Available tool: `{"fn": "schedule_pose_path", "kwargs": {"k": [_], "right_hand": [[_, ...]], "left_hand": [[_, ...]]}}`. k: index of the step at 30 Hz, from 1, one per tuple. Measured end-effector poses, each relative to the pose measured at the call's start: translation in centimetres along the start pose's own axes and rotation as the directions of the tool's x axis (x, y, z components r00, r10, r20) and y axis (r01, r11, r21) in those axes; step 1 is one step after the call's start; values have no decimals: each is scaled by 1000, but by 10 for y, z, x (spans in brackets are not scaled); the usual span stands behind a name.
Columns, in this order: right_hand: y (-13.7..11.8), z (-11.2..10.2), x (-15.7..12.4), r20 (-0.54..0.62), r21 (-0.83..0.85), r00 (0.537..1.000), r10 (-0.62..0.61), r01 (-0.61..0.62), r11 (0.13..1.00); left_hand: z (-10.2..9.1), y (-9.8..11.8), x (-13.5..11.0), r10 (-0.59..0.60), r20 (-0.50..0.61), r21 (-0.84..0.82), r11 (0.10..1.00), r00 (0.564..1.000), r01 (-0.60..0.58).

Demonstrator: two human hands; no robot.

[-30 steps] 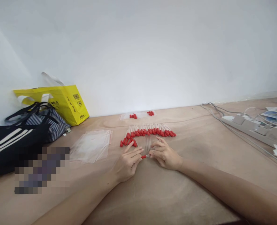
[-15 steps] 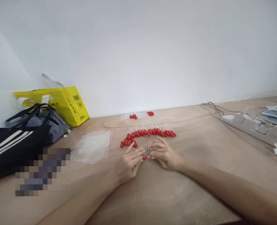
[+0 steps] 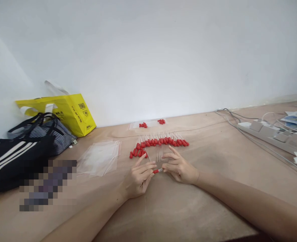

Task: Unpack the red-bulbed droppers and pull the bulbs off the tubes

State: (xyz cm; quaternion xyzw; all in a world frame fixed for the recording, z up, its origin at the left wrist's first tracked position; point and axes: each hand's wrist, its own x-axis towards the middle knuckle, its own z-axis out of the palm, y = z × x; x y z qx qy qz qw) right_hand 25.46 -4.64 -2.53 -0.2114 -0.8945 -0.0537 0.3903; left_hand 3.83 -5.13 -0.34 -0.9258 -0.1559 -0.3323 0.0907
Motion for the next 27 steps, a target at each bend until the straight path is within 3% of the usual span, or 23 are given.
{"fn": "schedule_pose_path", "kwargs": {"k": [14, 17, 21, 24, 25, 27], "right_hand": [[1, -1, -2, 15, -22, 998, 53, -53, 998], [7, -3, -6, -30, -33, 988, 155, -155, 987], [13, -2, -8, -31, -26, 922, 386, -387, 922], [19, 3, -9, -80, -7, 871, 484, -486, 874], [22, 5, -9, -99, -15, 861, 500, -503, 864], [26, 11, -8, -118, -47, 847, 519, -527, 849]], "left_hand": [[-4, -3, -2, -49, 25, -54, 997, 998, 50], [-5, -8, -9, -116, 4, -41, 992, 993, 116], [-4, -11, -9, -242, -22, 6, 970, 970, 243], [-7, -19, -5, -434, -82, 53, 897, 897, 439], [-9, -24, -3, -517, -96, 65, 849, 850, 524], [-17, -37, -1, -694, -84, 87, 710, 715, 699]]}}
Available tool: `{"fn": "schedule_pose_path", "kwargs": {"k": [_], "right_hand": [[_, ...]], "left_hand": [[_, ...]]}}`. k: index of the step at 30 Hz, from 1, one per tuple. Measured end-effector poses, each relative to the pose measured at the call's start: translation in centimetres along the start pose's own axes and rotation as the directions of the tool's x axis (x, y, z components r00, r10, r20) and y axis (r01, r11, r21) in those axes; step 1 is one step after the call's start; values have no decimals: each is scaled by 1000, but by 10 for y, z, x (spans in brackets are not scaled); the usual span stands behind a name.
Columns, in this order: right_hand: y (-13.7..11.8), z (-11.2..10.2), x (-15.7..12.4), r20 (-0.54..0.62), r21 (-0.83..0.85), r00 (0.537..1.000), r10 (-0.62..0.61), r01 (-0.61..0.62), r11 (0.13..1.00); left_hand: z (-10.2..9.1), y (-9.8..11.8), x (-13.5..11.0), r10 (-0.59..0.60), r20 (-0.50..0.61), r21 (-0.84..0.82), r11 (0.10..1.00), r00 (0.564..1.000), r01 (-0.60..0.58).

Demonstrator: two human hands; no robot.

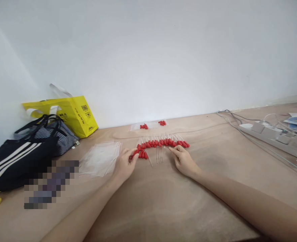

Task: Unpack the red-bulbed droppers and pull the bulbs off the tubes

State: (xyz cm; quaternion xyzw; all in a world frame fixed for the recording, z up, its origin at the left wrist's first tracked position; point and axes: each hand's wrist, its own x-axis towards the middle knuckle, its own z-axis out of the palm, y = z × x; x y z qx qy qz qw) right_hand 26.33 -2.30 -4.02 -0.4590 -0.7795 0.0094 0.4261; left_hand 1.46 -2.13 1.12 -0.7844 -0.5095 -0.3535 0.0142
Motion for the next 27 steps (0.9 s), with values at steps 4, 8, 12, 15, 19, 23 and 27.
{"fn": "schedule_pose_path", "kwargs": {"k": [4, 8, 12, 15, 19, 23, 27], "right_hand": [[0, 10, 5, -10, -8, 999, 49, -49, 999], [-7, 19, 11, -9, 19, 993, 115, -115, 993], [-12, 28, 19, 0, 1, 991, 137, -137, 991], [-14, 32, 23, 34, -9, 988, 150, -150, 989], [-15, 31, 25, 65, 20, 985, 161, -162, 987], [-18, 25, 22, 29, 68, 989, 148, -150, 986], [-28, 14, 20, 92, 55, 995, -28, 23, 998]], "left_hand": [[-12, -20, 26, -351, 135, 177, 929, 927, 326], [-11, -31, 41, -437, 233, 315, 879, 869, 358], [-7, -35, 44, -444, 277, 335, 876, 852, 347], [-8, -37, 45, -437, 301, 346, 878, 847, 330], [-7, -38, 52, -441, 311, 358, 875, 842, 326], [3, -37, 59, -449, 369, 336, 881, 814, 333], [9, -33, 65, -480, 445, 327, 873, 756, 362]]}}
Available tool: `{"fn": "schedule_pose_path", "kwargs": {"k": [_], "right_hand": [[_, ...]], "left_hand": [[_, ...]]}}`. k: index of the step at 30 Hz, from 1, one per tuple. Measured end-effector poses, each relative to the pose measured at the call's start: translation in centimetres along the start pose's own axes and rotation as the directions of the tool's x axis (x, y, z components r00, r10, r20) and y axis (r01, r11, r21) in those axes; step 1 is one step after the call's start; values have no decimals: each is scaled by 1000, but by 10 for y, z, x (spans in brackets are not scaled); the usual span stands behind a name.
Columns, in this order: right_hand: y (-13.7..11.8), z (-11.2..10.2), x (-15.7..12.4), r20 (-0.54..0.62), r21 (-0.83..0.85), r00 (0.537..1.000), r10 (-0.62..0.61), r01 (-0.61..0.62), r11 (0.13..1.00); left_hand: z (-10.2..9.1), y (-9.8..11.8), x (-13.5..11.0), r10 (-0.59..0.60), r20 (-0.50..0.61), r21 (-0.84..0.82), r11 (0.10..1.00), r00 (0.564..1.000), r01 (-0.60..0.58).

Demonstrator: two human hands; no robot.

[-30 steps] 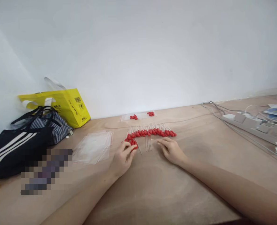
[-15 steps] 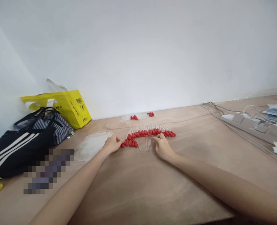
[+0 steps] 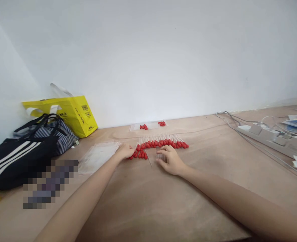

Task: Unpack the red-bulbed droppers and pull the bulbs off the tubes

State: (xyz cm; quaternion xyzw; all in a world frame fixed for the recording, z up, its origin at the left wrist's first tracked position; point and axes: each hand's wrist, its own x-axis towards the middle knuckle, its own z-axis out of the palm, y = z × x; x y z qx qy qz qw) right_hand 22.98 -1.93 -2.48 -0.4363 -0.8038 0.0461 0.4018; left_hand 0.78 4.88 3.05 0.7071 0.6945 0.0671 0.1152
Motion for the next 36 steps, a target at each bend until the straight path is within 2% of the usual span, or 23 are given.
{"fn": "schedule_pose_path", "kwargs": {"k": [3, 5, 7, 10, 15, 22, 26, 29, 32, 34, 36], "right_hand": [[-12, -3, 2, 119, -52, 988, -100, 107, 993], [-19, -1, 7, 128, -109, 991, -42, 56, 992], [-26, 5, 14, 105, -182, 992, 76, -56, 982], [-34, 15, 24, 116, -275, 973, 202, -164, 948], [-44, 19, 32, 150, -401, 948, 279, -200, 894], [-39, 14, 33, 134, -443, 943, 304, -217, 870], [-30, 9, 27, 64, -403, 959, 277, -229, 886], [-20, -3, 12, -17, -336, 979, 203, -197, 921], [-6, -19, -7, -73, -260, 994, 76, -92, 961], [3, -28, -18, -97, -230, 995, -16, -7, 973], [9, -34, -24, -122, -228, 987, -102, 72, 971]], "left_hand": [[-1, 3, 3, -16, 42, -5, 1000, 999, 17], [-1, 4, 5, -17, 67, -7, 1000, 998, 18], [-2, 4, 7, -13, 89, -7, 1000, 996, 14], [-1, 4, 8, 4, 105, -10, 1000, 994, -3], [1, 3, 6, 38, 66, -5, 999, 997, -38], [-6, -1, 0, 44, -39, 39, 998, 998, -43], [-16, -6, -19, 85, -125, 80, 994, 989, -75], [-15, -7, -43, 121, -172, 104, 989, 978, -104], [-1, -1, -68, 191, -171, 89, 980, 966, -178], [11, 6, -81, 291, -167, 58, 957, 942, -286], [23, 14, -87, 399, -181, 54, 917, 899, -396]]}}
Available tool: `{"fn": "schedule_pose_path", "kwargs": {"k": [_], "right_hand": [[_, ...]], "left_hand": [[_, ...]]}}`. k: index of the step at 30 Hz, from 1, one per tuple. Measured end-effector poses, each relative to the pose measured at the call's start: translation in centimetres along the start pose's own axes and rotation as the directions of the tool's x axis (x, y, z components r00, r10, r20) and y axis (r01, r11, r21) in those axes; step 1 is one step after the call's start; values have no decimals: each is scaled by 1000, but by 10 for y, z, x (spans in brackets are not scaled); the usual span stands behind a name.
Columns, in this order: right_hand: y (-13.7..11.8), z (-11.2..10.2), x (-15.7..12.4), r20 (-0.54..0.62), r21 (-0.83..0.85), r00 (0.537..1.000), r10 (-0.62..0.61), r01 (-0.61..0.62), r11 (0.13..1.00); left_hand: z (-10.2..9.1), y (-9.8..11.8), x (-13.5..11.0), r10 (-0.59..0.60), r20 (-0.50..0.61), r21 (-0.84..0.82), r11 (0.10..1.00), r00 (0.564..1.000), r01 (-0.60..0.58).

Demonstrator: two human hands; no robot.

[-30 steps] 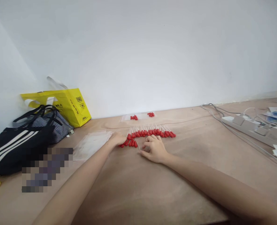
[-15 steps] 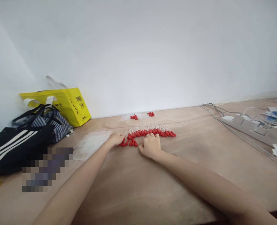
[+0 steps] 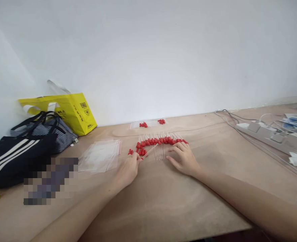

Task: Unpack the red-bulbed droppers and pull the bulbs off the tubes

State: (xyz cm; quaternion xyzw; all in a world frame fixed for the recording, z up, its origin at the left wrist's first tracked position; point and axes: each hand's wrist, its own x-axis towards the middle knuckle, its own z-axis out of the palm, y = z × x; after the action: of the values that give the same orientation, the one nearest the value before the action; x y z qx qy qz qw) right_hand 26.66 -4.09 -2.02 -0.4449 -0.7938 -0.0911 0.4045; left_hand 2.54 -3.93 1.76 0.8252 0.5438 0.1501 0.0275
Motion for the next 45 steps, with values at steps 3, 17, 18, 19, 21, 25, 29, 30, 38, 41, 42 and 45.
{"fn": "schedule_pose_path", "kwargs": {"k": [3, 17, 18, 19, 21, 25, 29, 30, 38, 41, 42, 45], "right_hand": [[3, -1, -1, -30, -18, 993, -113, 113, 993], [-6, 21, 16, 11, 23, 918, -396, 395, 918], [-7, 20, 15, -1, 23, 916, -401, 400, 916], [-7, 19, 15, -10, 23, 914, -405, 405, 914], [-9, 18, 14, -23, 25, 909, -415, 416, 909], [-13, 19, 12, -41, 28, 907, -420, 421, 907], [-13, 20, 13, -49, 19, 907, -418, 419, 908], [-13, 19, 13, -40, 23, 907, -420, 421, 907], [-10, 16, 12, 48, 93, 908, -415, 410, 907], [1, 12, 9, 48, 90, 935, -351, 346, 934], [5, 11, 8, 41, 81, 948, -314, 311, 947], [16, 9, 6, 62, 60, 972, -228, 224, 973]], "left_hand": [[15, 9, 3, 131, -26, 0, 991, 991, -131], [37, 7, 5, 365, -255, 102, 931, 895, -351], [36, 6, 5, 387, -266, 114, 922, 883, -370], [35, 5, 4, 409, -271, 120, 913, 872, -391], [35, 5, 3, 436, -272, 103, 900, 858, -424], [35, 6, 3, 443, -275, 47, 892, 853, -449], [32, 5, 4, 457, -286, 48, 885, 842, -463], [31, 4, 4, 464, -285, 56, 882, 839, -469], [24, 5, 1, 465, -227, 109, 885, 856, -452], [20, -4, -1, 420, -242, 66, 907, 875, -417], [19, -8, -1, 394, -257, 48, 917, 882, -396], [18, -18, -4, 327, -298, 13, 941, 897, -339]]}}
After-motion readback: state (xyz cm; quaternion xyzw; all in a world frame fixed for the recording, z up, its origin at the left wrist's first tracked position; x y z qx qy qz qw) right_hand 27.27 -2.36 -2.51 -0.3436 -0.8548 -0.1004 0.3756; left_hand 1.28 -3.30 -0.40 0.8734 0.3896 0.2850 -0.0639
